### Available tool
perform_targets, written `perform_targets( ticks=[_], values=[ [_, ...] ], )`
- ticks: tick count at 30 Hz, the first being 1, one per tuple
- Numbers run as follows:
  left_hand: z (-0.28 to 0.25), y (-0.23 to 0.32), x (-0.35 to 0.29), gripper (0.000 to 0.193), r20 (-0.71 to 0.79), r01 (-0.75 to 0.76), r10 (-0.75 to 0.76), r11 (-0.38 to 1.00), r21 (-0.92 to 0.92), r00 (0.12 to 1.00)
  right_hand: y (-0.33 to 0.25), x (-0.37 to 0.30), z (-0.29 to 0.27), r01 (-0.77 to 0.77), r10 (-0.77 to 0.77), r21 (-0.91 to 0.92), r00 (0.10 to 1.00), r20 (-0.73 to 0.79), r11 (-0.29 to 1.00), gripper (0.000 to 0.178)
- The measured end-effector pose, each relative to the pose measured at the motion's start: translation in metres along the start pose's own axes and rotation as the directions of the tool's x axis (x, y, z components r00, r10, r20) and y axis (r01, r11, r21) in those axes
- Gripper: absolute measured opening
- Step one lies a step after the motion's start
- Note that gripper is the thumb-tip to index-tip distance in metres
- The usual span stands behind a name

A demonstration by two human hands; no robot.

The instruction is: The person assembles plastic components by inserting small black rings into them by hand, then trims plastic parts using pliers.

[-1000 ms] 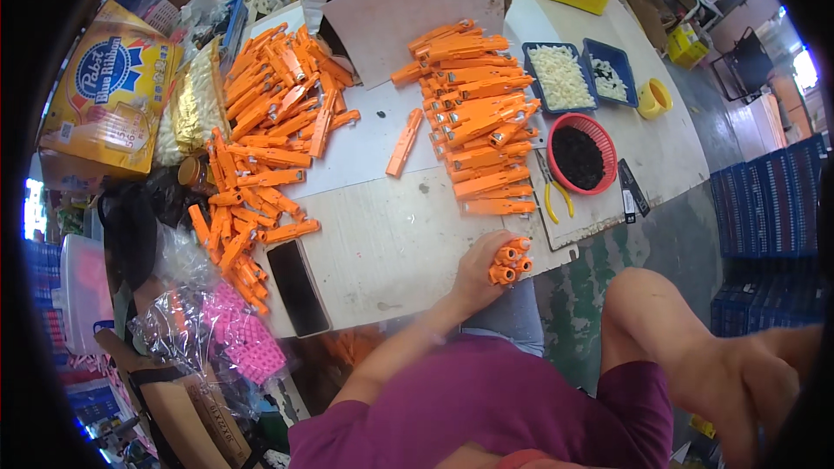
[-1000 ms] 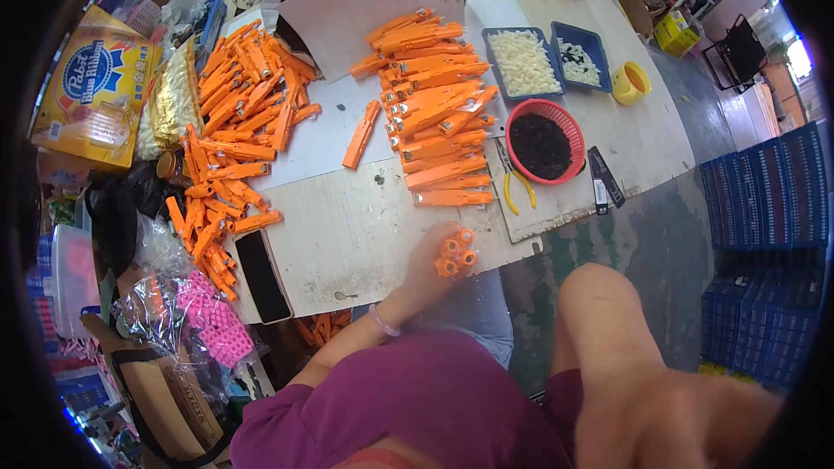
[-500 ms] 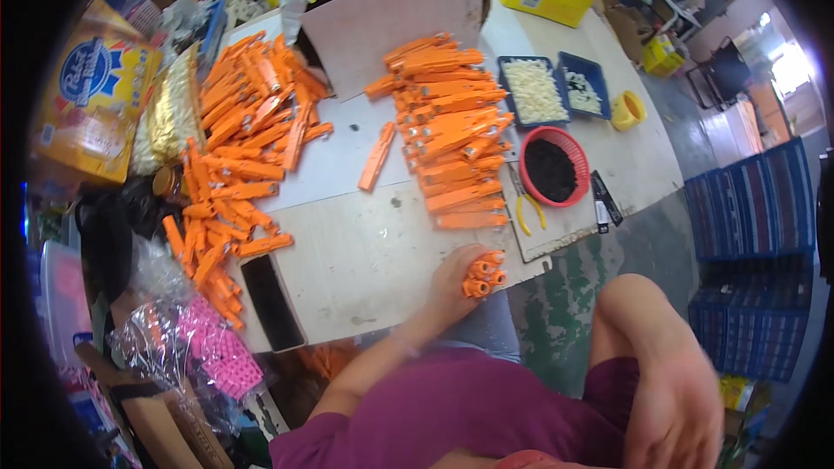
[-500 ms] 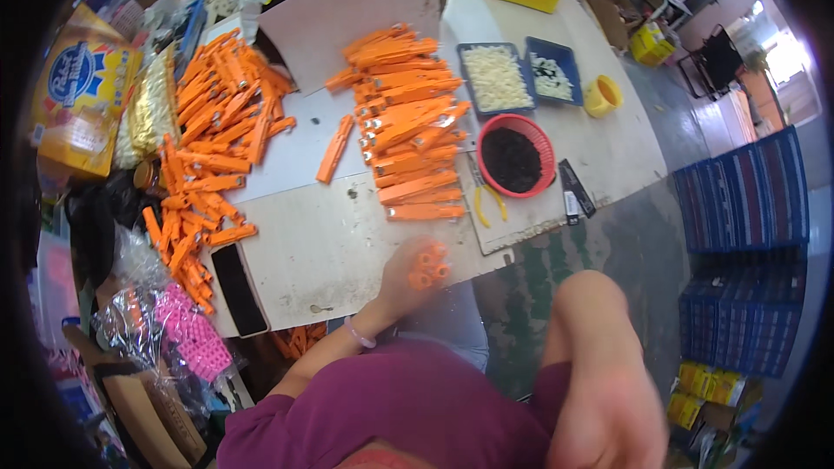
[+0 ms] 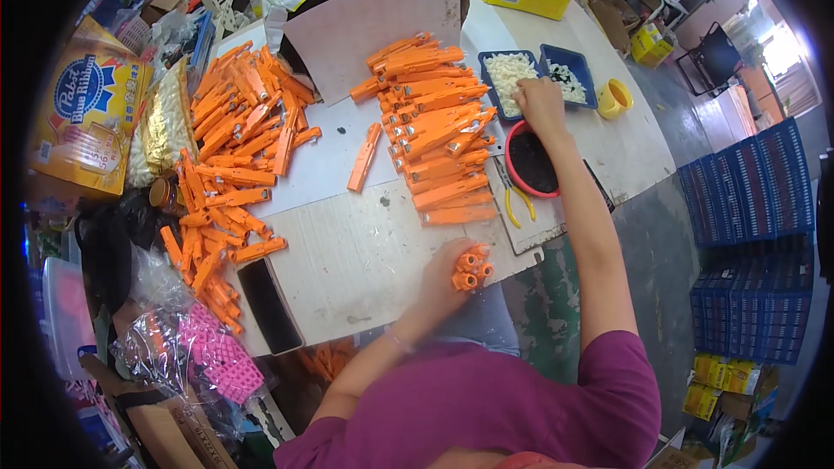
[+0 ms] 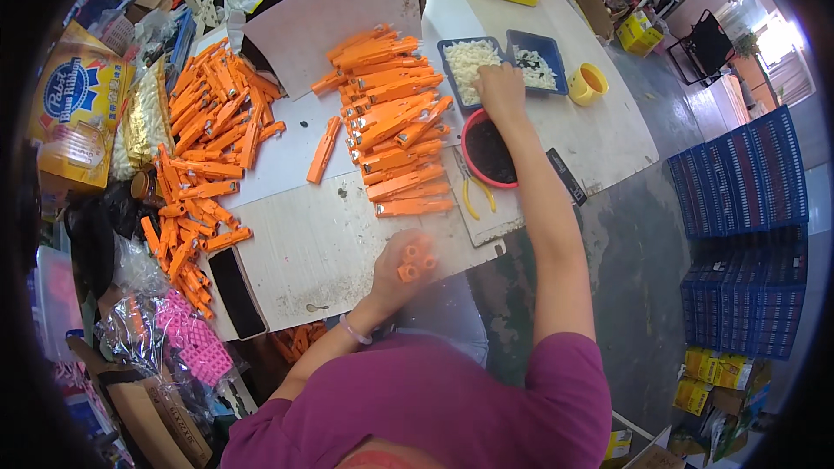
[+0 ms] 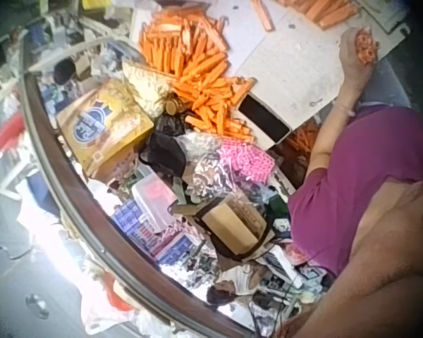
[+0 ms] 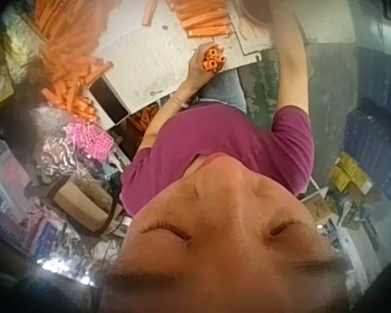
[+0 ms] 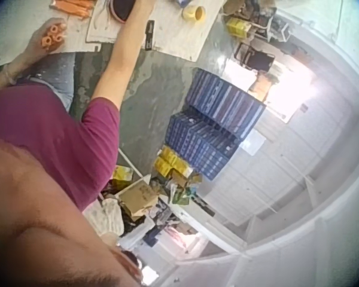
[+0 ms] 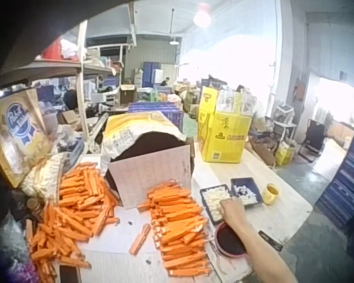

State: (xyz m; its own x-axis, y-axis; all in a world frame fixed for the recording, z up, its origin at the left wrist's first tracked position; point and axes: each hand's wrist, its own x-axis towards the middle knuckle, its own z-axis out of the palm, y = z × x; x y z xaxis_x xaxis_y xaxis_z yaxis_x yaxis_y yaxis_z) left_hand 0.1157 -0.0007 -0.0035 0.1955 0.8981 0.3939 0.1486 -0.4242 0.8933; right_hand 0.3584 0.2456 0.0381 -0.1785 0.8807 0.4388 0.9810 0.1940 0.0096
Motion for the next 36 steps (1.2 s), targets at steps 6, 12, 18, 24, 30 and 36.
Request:
perform_targets(
  ticks=[6, 12, 18, 24, 30, 36],
  values=[
    [0.001, -0.001, 0.001, 0.043, -0.02, -0.028, 0.028, 1.0, -0.006, 0.999, -0.004, -0.002, -0.015, 0.048, -0.049, -0.019, 0.997, -0.052, 0.999, 0.024],
    [0.002, 0.0, 0.004, 0.044, -0.017, -0.058, 0.058, 0.998, 0.004, 0.998, -0.036, -0.019, -0.067, -0.062, 0.133, 0.486, 0.985, -0.112, 0.871, 0.021],
    [-0.003, 0.001, -0.002, 0.06, 0.001, -0.012, 0.012, 0.999, -0.053, 1.0, -0.125, -0.098, -0.182, -0.047, -0.22, 0.76, 0.944, 0.247, 0.648, 0.013],
    [0.002, 0.001, 0.002, 0.059, -0.023, -0.045, 0.044, 0.999, -0.023, 0.999, -0.134, -0.136, -0.193, 0.005, -0.252, 0.669, 0.929, 0.272, 0.743, 0.017],
    [0.002, -0.002, 0.0, 0.06, -0.032, -0.051, 0.049, 0.998, -0.037, 0.998, -0.137, -0.143, -0.174, 0.348, -0.431, 0.54, 0.902, 0.031, 0.766, 0.022],
    [-0.002, 0.003, 0.003, 0.06, -0.015, -0.038, 0.038, 0.999, -0.035, 0.999, -0.139, -0.14, -0.165, 0.368, -0.435, 0.553, 0.9, -0.01, 0.748, 0.018]
  ],
)
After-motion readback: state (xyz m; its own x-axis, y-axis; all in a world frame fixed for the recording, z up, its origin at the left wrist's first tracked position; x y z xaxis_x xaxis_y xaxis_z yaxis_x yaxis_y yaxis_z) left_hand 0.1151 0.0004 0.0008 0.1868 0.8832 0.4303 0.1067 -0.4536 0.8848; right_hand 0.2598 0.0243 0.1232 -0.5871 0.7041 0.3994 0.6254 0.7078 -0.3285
